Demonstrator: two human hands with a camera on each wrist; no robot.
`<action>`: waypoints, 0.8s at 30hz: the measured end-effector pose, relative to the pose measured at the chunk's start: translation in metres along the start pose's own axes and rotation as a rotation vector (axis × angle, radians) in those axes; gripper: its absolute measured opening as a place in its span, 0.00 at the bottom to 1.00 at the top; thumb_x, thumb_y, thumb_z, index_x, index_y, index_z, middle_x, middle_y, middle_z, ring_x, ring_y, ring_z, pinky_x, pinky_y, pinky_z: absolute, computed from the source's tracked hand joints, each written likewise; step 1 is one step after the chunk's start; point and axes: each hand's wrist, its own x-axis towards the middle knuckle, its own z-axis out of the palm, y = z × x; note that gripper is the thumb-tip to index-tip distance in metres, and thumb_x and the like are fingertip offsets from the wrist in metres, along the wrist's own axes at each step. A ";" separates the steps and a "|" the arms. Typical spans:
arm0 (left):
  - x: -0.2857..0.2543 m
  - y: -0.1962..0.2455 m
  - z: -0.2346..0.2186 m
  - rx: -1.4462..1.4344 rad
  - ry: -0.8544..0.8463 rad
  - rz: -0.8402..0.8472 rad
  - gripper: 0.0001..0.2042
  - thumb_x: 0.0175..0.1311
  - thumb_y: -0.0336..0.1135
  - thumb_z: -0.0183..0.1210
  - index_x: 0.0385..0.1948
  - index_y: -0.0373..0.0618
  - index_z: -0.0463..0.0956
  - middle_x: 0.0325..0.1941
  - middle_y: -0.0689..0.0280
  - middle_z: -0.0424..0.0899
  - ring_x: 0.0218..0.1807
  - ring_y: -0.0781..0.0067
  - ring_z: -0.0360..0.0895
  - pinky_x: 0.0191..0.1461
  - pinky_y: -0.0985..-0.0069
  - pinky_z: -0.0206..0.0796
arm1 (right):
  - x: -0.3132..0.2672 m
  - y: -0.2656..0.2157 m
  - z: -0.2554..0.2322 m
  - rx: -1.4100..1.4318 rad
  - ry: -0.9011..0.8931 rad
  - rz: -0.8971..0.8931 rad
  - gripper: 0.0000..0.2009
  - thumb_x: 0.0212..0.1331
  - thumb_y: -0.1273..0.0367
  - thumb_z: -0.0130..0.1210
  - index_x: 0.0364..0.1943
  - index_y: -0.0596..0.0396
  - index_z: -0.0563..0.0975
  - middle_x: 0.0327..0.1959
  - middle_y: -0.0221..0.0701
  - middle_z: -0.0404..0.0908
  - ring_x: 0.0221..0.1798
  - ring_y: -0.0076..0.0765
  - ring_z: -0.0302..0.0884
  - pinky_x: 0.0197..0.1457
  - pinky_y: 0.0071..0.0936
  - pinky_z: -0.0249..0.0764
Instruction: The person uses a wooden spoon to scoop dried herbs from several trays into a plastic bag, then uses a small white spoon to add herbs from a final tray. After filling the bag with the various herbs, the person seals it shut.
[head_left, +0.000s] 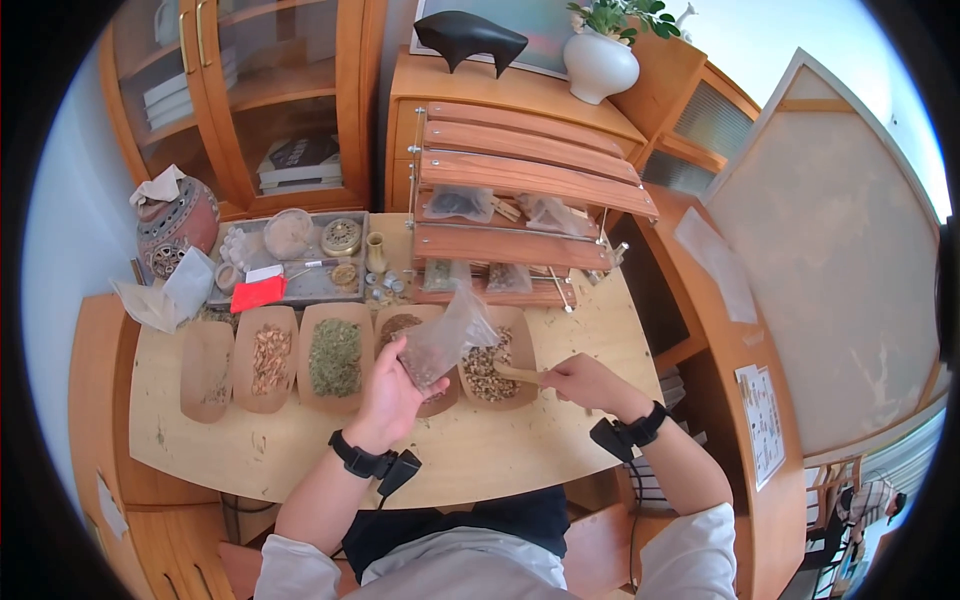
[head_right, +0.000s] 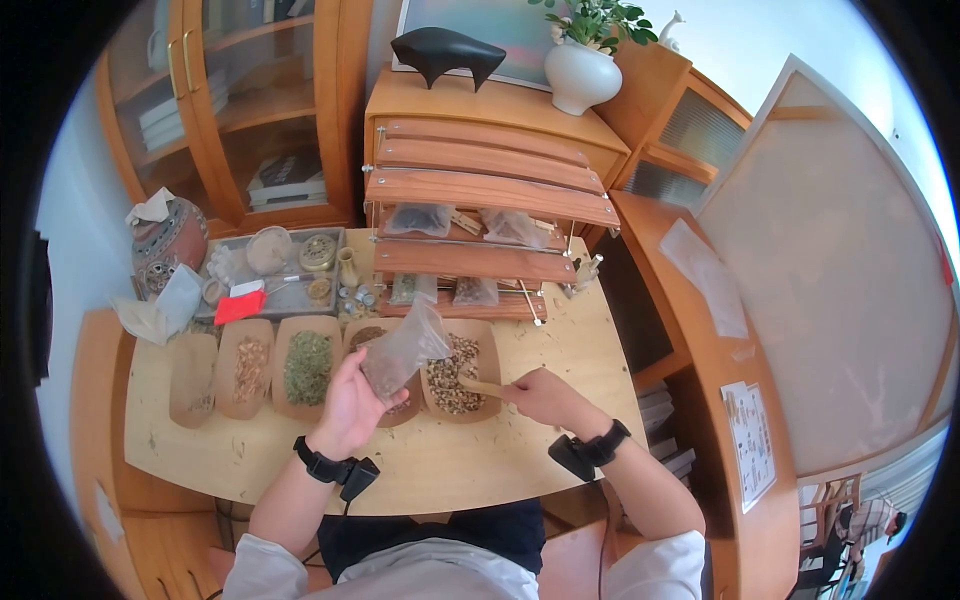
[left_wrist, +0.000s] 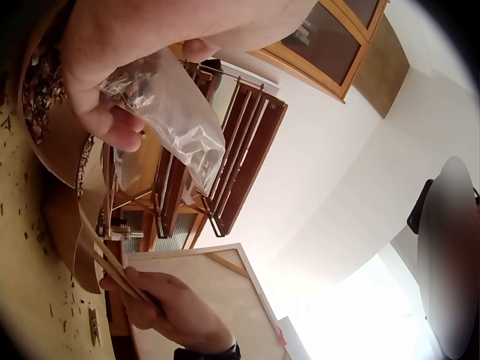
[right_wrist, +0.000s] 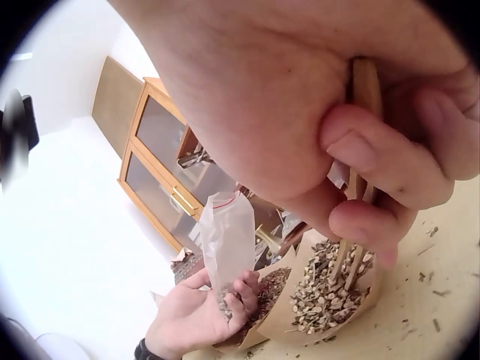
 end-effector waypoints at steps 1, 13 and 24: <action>0.000 0.000 0.000 0.001 0.004 -0.001 0.19 0.74 0.49 0.43 0.59 0.50 0.67 0.56 0.68 0.77 0.56 0.73 0.75 0.53 0.64 0.71 | 0.002 -0.003 0.002 0.009 -0.003 -0.015 0.23 0.64 0.56 0.54 0.28 0.69 0.81 0.18 0.38 0.77 0.22 0.32 0.75 0.31 0.33 0.72; 0.001 0.001 -0.001 0.007 0.008 0.020 0.21 0.73 0.51 0.45 0.58 0.48 0.68 0.54 0.67 0.77 0.55 0.72 0.74 0.55 0.64 0.69 | 0.021 -0.002 0.033 -0.192 0.212 -0.189 0.17 0.62 0.55 0.55 0.35 0.53 0.85 0.28 0.43 0.83 0.33 0.53 0.81 0.39 0.41 0.76; 0.003 0.000 -0.005 -0.017 0.021 0.021 0.19 0.75 0.49 0.41 0.58 0.47 0.67 0.55 0.66 0.78 0.53 0.72 0.75 0.52 0.65 0.72 | -0.010 -0.003 -0.005 0.315 0.116 -0.113 0.13 0.66 0.64 0.54 0.41 0.59 0.85 0.21 0.21 0.71 0.25 0.15 0.65 0.31 0.18 0.64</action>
